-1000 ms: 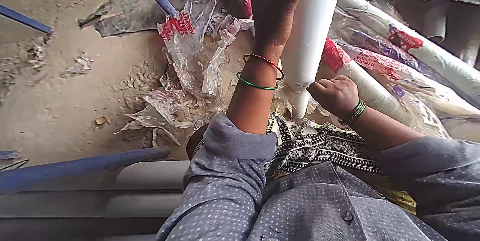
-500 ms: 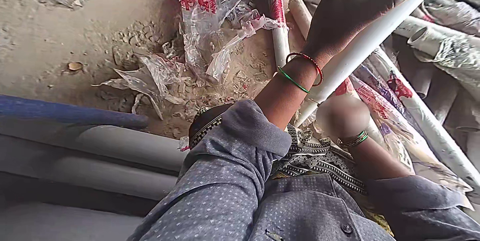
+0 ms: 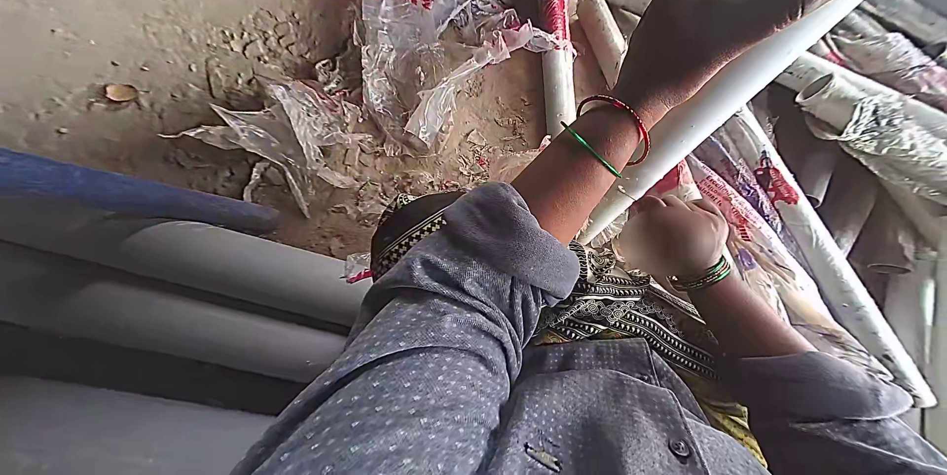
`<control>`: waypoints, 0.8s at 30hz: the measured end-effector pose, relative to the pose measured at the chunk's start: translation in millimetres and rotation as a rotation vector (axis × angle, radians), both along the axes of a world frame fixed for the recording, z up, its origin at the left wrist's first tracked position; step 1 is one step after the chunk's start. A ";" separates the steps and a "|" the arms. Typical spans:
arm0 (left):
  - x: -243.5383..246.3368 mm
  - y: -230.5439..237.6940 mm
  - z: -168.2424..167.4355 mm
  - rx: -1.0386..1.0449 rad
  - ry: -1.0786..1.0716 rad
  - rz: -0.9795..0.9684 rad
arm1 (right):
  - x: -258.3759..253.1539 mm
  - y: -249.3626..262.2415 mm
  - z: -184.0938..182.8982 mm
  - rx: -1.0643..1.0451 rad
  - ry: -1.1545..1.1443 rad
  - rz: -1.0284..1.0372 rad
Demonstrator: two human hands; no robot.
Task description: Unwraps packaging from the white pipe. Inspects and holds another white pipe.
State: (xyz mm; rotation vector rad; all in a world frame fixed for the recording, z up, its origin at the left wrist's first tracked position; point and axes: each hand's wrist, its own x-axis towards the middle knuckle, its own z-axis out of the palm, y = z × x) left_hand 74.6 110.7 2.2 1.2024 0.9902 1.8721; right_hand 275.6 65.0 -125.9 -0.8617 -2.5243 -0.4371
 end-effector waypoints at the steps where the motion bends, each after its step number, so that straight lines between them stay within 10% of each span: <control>1: 0.0 0.8 0.0 -0.008 0.022 0.006 | -4.8 2.1 8.5 0.020 0.002 -0.011; 24: -1.4 -1.5 -2.6 0.024 0.003 -0.014 | -0.8 5.7 -0.3 -0.016 -0.052 0.016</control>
